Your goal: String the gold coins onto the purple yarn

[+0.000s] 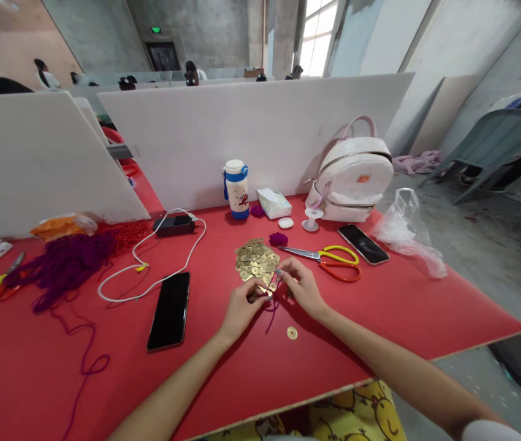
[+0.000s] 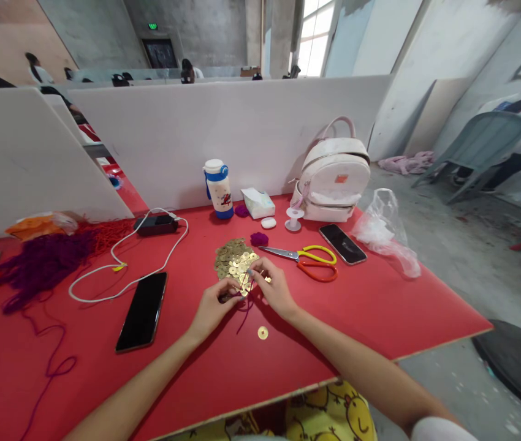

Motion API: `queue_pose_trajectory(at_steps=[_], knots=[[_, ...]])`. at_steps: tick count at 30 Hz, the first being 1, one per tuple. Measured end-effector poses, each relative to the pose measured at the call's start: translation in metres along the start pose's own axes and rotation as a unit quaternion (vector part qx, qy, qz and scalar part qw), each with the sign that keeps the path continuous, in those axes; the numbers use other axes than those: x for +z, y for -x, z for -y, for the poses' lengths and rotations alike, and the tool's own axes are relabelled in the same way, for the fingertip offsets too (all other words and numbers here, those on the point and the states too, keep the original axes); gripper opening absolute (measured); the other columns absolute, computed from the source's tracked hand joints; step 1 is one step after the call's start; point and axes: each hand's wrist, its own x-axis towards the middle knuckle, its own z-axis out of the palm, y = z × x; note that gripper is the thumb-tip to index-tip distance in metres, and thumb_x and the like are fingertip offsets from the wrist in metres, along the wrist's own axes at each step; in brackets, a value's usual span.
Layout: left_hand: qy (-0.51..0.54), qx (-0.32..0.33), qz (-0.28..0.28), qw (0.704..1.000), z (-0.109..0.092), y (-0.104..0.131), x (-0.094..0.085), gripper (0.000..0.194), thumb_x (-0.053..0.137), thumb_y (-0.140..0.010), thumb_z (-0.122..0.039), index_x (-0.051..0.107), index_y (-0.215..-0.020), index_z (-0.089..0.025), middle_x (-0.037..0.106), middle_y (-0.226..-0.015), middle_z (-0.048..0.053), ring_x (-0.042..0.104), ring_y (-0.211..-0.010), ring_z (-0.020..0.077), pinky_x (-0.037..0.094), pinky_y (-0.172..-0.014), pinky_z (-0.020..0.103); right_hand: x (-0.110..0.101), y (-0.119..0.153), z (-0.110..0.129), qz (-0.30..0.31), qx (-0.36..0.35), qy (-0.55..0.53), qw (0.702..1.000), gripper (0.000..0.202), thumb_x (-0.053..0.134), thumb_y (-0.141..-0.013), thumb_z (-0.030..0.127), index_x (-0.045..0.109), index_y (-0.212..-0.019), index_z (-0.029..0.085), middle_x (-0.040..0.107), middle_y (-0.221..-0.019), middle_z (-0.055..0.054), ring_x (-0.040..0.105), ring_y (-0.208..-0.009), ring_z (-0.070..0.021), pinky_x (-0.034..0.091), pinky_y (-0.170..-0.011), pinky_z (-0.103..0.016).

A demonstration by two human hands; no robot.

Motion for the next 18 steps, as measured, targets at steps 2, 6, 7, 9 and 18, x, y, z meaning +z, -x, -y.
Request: queue_pose_trajectory(at_steps=[2, 6, 7, 9, 18], knots=[[-0.004, 0.003, 0.003, 1.000, 0.0010, 0.0003, 0.0001, 0.012, 0.066, -0.070, -0.015, 0.063, -0.081, -0.018, 0.056, -0.066, -0.004, 0.054, -0.064, 0.0125, 0.041, -0.061, 0.021, 0.0000, -0.0002, -0.0007, -0.003, -0.003, -0.002, 1.000, 0.020, 0.057, -0.088, 0.040, 0.057, -0.083, 0.020, 0.057, -0.069, 0.001, 0.050, -0.053, -0.0119, 0.039, -0.044, -0.022], [-0.013, 0.008, 0.007, 1.000, 0.0016, 0.0009, -0.0001, 0.012, 0.066, -0.070, -0.015, 0.063, -0.081, -0.018, 0.056, -0.067, -0.003, 0.054, -0.065, 0.0128, 0.041, -0.062, 0.021, -0.0002, -0.0006, -0.0022, -0.008, -0.011, -0.007, 1.000, 0.020, 0.056, -0.088, 0.039, 0.056, -0.081, 0.021, 0.056, -0.069, 0.001, 0.051, -0.056, -0.0126, 0.041, -0.048, -0.023], [-0.017, 0.010, 0.008, 1.000, 0.0015, 0.0010, -0.0001, 0.011, 0.066, -0.070, -0.016, 0.063, -0.081, -0.018, 0.056, -0.067, -0.003, 0.054, -0.066, 0.0130, 0.041, -0.062, 0.022, -0.0002, -0.0007, -0.0024, -0.008, -0.011, -0.008, 1.000, 0.019, 0.056, -0.088, 0.039, 0.056, -0.081, 0.021, 0.056, -0.068, 0.001, 0.051, -0.056, -0.0124, 0.041, -0.048, -0.023], [-0.027, 0.015, 0.009, 0.999, 0.0012, 0.0011, -0.0001, 0.010, 0.066, -0.071, -0.016, 0.064, -0.080, -0.018, 0.057, -0.068, -0.003, 0.054, -0.067, 0.0131, 0.041, -0.063, 0.022, -0.0004, -0.0008, -0.0030, -0.010, -0.013, -0.008, 1.000, 0.019, 0.056, -0.088, 0.038, 0.055, -0.080, 0.021, 0.055, -0.068, 0.001, 0.050, -0.055, -0.0120, 0.041, -0.048, -0.022], [-0.050, 0.029, 0.003, 0.998, -0.0007, 0.0005, 0.0001, 0.005, 0.068, -0.071, -0.020, 0.067, -0.075, -0.017, 0.058, -0.065, -0.002, 0.054, -0.063, 0.0132, 0.041, -0.060, 0.022, -0.0009, -0.0007, -0.0060, -0.019, 0.005, -0.024, 1.000, 0.019, 0.056, -0.088, 0.039, 0.055, -0.082, 0.021, 0.053, -0.067, 0.002, 0.044, -0.048, -0.0099, 0.035, -0.041, -0.022]])
